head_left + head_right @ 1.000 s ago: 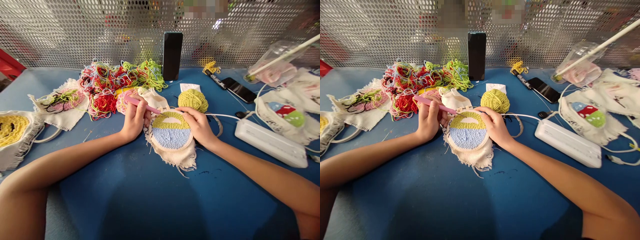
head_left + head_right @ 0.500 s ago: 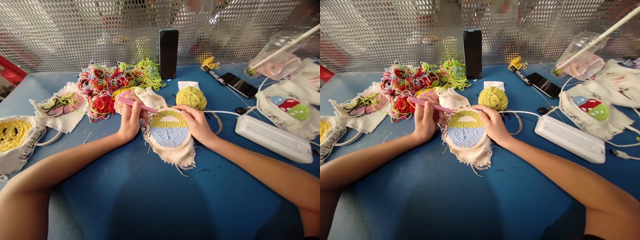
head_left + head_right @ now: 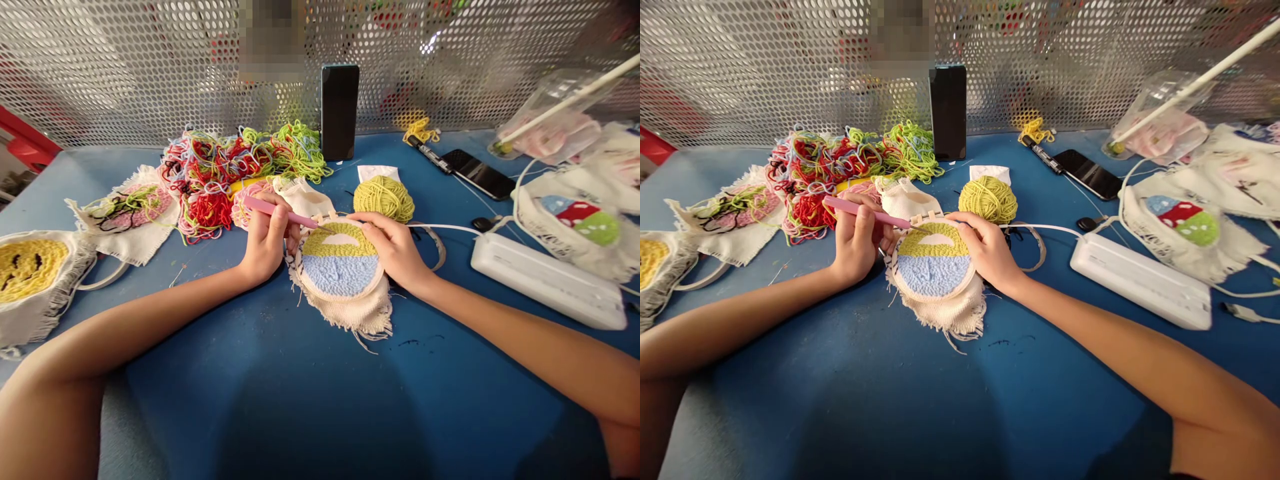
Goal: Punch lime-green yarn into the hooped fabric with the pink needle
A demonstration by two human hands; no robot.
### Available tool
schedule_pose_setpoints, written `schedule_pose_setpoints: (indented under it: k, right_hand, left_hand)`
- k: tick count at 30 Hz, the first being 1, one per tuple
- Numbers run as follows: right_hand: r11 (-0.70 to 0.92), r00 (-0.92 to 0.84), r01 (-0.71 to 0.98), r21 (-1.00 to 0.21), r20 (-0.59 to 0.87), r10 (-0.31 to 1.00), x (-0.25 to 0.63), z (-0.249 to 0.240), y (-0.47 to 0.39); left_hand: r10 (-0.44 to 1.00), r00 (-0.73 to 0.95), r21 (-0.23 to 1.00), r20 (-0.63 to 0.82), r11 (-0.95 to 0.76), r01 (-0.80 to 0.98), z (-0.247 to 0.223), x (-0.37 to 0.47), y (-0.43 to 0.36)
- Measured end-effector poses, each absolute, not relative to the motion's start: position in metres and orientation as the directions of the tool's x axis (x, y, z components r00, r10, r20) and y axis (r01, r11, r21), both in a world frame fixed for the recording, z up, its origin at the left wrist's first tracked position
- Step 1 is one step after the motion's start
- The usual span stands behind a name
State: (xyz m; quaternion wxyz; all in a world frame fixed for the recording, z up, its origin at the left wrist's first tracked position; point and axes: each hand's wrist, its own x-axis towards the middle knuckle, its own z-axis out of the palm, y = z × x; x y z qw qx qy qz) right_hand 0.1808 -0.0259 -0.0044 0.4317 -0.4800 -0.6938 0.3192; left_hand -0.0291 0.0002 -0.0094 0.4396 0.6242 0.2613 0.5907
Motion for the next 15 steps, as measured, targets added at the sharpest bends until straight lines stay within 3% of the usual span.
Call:
schedule_pose_setpoints:
  k: [8,15]
  right_hand:
    - [0.366,-0.173,0.403,-0.839,0.323,0.930,0.180,-0.001,-0.029]
    - [0.375,-0.190,0.451,-0.810,0.324,0.927,0.179,0.000,-0.037]
  left_hand:
    - [0.766,0.223,0.777,0.603,-0.628,0.054,-0.010,-0.028,-0.007]
    - [0.535,0.361,0.465,0.764,-0.844,0.268,-0.003,-0.020,-0.010]
